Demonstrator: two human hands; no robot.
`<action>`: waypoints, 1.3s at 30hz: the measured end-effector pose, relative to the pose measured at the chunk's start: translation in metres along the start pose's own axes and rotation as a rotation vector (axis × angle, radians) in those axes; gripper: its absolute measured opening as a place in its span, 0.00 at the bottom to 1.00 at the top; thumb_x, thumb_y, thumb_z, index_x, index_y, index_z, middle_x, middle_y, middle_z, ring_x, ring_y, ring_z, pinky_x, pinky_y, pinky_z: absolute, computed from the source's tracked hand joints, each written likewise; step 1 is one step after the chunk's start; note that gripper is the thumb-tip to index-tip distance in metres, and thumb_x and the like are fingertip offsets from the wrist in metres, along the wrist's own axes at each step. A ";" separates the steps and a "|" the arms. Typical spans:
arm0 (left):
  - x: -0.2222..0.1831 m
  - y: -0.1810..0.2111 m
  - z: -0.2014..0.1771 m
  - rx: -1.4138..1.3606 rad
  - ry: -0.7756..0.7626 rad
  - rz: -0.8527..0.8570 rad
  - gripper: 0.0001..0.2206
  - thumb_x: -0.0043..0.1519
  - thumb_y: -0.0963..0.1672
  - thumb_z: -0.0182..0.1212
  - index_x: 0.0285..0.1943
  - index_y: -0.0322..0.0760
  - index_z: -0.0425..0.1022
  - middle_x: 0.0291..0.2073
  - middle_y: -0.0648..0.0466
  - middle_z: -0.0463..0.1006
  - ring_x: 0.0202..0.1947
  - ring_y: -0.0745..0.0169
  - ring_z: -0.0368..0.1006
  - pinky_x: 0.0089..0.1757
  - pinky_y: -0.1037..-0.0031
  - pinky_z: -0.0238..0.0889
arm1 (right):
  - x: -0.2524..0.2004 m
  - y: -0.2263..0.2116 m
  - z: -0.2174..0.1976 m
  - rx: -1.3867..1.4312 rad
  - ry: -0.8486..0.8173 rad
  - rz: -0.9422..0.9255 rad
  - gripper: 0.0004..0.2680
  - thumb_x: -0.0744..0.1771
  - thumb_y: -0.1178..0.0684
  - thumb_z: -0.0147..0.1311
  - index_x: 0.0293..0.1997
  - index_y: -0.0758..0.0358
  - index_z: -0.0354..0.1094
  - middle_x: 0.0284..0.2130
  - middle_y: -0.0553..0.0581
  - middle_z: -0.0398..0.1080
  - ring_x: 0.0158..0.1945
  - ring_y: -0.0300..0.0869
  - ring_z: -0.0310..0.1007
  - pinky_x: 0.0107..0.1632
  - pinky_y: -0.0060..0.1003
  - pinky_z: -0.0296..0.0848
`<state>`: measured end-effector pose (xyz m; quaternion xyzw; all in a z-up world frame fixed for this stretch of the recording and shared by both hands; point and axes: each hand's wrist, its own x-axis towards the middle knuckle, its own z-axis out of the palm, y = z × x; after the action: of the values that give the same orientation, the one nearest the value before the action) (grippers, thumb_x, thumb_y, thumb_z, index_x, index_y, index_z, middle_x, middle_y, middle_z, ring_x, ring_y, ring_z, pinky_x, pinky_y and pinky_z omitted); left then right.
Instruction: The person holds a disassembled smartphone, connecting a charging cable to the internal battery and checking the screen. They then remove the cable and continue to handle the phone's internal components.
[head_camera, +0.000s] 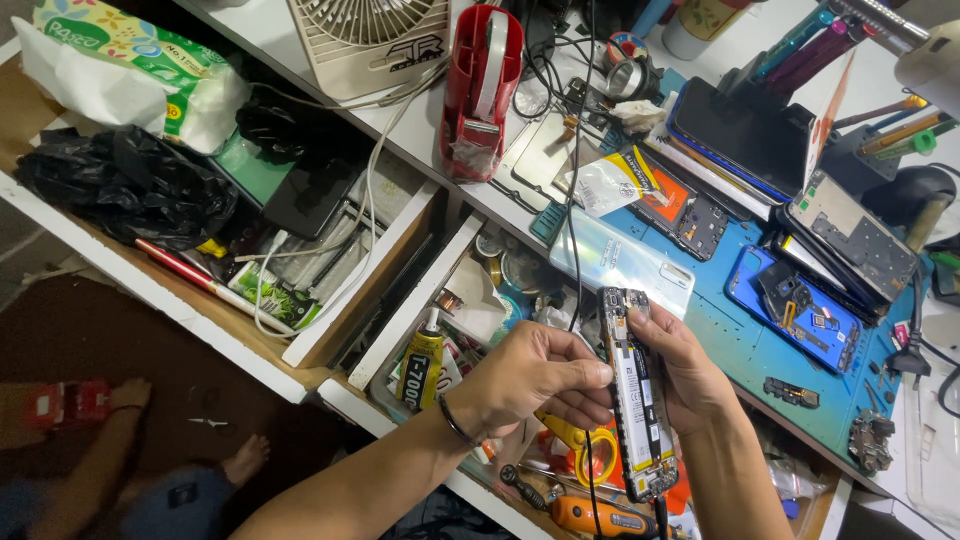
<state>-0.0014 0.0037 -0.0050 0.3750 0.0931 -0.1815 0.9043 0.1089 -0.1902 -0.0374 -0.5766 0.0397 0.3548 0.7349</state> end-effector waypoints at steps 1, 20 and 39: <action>0.000 0.000 -0.001 -0.003 0.002 0.003 0.07 0.63 0.38 0.66 0.39 0.20 0.77 0.32 0.33 0.82 0.31 0.45 0.81 0.33 0.63 0.79 | 0.000 -0.001 0.003 -0.003 -0.003 0.002 0.15 0.67 0.49 0.59 0.53 0.71 0.67 0.24 0.60 0.75 0.23 0.46 0.80 0.28 0.41 0.82; -0.010 0.005 0.003 0.120 -0.015 0.082 0.16 0.62 0.46 0.65 0.50 0.24 0.79 0.37 0.34 0.83 0.36 0.46 0.83 0.34 0.65 0.79 | -0.012 -0.015 -0.009 0.309 -0.262 -0.012 0.12 0.69 0.51 0.54 0.55 0.66 0.66 0.32 0.56 0.73 0.24 0.40 0.76 0.22 0.28 0.73; -0.017 -0.010 0.003 0.037 -0.020 0.049 0.15 0.60 0.49 0.60 0.45 0.33 0.75 0.34 0.44 0.83 0.33 0.55 0.82 0.39 0.72 0.77 | -0.007 -0.028 0.026 0.880 -0.704 0.087 0.08 0.76 0.55 0.49 0.58 0.69 0.65 0.37 0.55 0.77 0.27 0.40 0.74 0.27 0.25 0.72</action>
<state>-0.0205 -0.0006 -0.0041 0.3921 0.0715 -0.1647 0.9022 0.1103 -0.1737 -0.0023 -0.0606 -0.0400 0.5056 0.8597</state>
